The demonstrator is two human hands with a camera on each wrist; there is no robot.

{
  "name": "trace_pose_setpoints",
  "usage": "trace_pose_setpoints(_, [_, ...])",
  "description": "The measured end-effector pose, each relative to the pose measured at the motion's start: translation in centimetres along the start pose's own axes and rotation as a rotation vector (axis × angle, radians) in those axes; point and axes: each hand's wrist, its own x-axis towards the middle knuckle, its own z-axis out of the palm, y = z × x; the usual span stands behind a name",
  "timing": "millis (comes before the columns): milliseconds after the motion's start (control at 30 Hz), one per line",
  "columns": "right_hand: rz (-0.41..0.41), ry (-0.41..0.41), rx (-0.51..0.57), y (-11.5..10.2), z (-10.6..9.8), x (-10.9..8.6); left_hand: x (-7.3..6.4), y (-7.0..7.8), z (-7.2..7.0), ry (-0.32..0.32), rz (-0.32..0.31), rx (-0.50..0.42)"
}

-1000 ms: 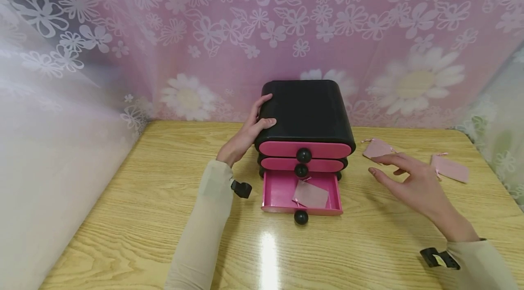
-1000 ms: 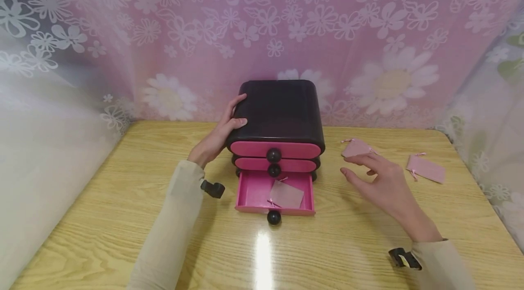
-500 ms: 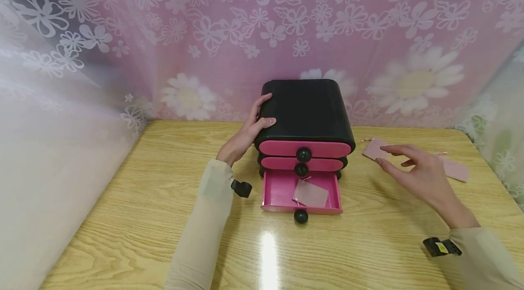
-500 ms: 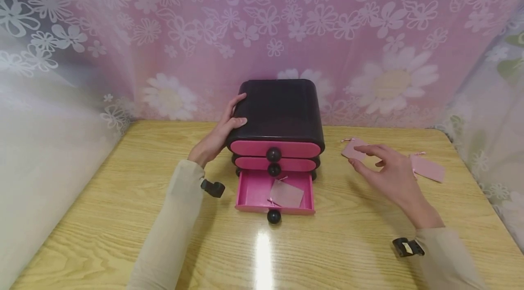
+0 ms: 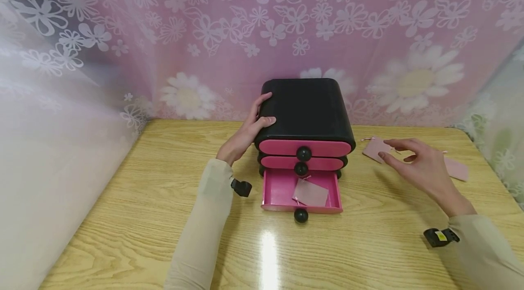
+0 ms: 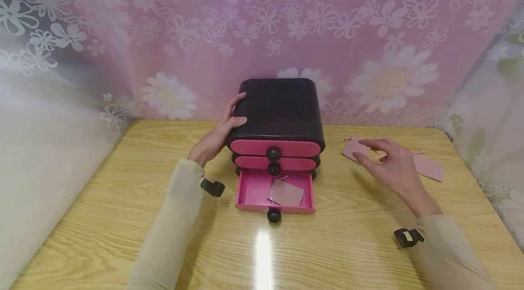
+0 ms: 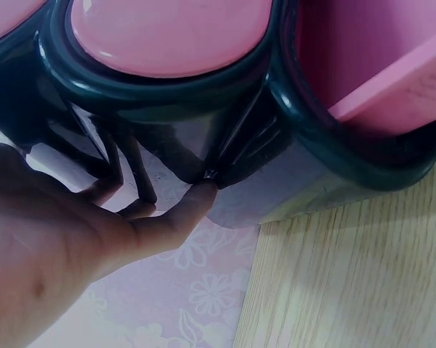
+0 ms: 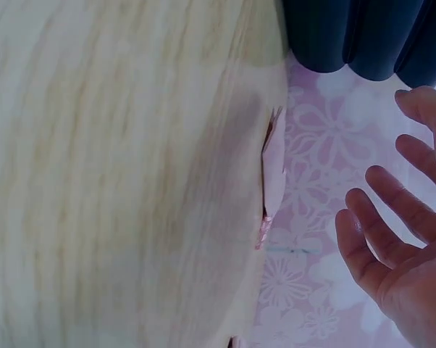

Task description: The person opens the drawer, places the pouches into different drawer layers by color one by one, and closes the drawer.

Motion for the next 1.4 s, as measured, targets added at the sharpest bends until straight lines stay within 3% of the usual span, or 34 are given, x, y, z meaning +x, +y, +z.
trace_pose_setpoints(600, [0.121,-0.170,-0.057,2.3,-0.1,1.7,-0.1,0.1,0.1,-0.004,0.003,-0.016])
trace_pose_setpoints(1033, [0.171,-0.269,-0.040,3.7,0.5,2.5,0.0,0.1,-0.1,-0.001,0.002,0.000])
trace_pose_setpoints(1400, [0.151,-0.308,-0.103,4.4,1.3,3.0,0.0,0.1,0.0,0.006,-0.007,0.013])
